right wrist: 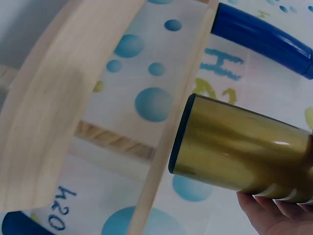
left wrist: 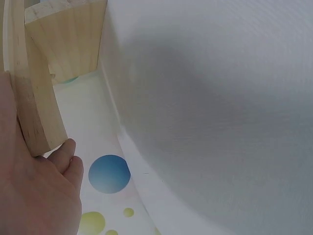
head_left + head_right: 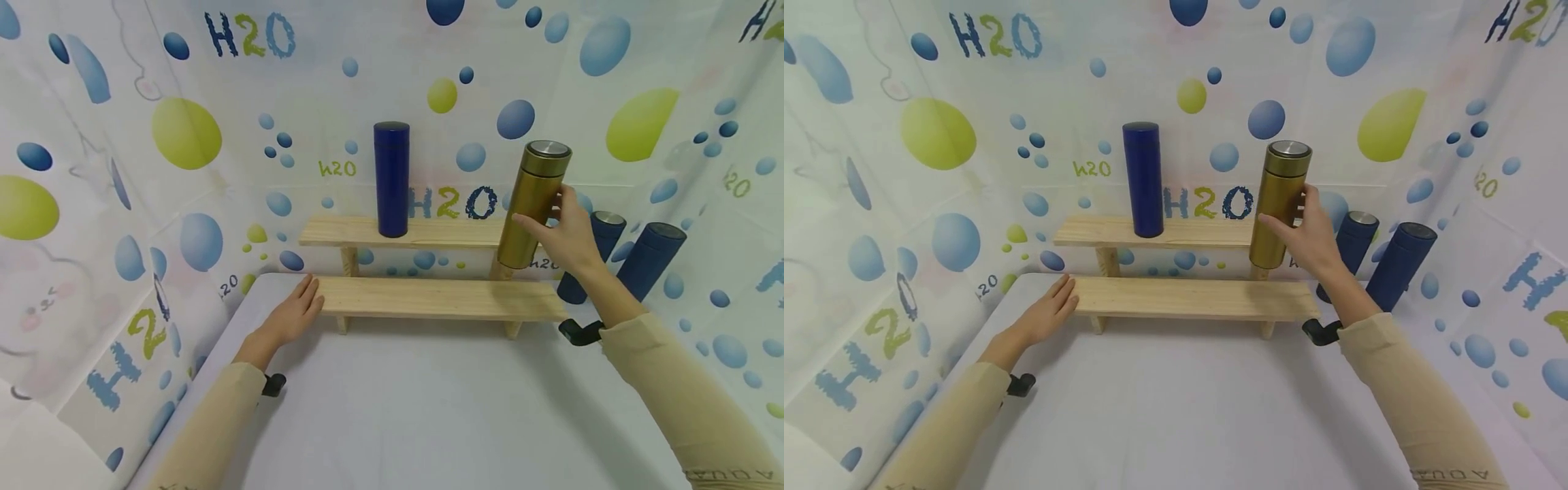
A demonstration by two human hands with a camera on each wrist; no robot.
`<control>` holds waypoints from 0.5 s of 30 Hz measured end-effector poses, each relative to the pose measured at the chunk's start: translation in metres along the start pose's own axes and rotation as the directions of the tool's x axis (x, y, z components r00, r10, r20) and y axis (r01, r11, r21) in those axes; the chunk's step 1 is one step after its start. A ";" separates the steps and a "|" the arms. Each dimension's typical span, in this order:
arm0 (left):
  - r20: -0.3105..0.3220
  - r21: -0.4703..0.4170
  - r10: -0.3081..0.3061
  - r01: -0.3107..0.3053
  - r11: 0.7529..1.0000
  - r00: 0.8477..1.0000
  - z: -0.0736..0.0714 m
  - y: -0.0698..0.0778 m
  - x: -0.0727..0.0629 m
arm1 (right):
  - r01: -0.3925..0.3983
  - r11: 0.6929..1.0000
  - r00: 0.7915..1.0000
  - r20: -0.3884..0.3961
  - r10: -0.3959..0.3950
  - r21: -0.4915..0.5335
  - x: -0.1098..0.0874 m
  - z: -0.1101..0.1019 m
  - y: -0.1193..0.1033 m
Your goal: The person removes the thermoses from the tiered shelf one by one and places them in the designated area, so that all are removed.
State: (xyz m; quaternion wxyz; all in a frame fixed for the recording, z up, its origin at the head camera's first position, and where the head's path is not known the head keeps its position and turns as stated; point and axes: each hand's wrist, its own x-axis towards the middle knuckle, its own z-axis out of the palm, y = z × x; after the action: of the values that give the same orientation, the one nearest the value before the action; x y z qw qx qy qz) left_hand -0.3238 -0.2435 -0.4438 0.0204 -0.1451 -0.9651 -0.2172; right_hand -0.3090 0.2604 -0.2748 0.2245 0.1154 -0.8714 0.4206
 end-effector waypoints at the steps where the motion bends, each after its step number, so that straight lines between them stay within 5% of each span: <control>1: 0.000 0.000 0.003 -0.003 1.000 1.000 0.000 0.000 0.000 | -0.005 1.000 1.000 -0.004 0.005 -0.011 -0.003 -0.003 0.004; 15: 0.013 0.002 -0.010 0.010 1.000 1.000 0.000 -0.001 0.001 | -0.111 0.986 0.991 -0.093 0.100 -0.122 -0.041 -0.048 0.062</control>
State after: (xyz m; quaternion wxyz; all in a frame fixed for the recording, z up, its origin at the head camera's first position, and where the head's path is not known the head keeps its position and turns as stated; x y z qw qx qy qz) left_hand -0.3249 -0.2438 -0.4443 0.0132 -0.1419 -0.9660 -0.2156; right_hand -0.2835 0.3365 -0.3109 0.2465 0.0361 -0.8907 0.3803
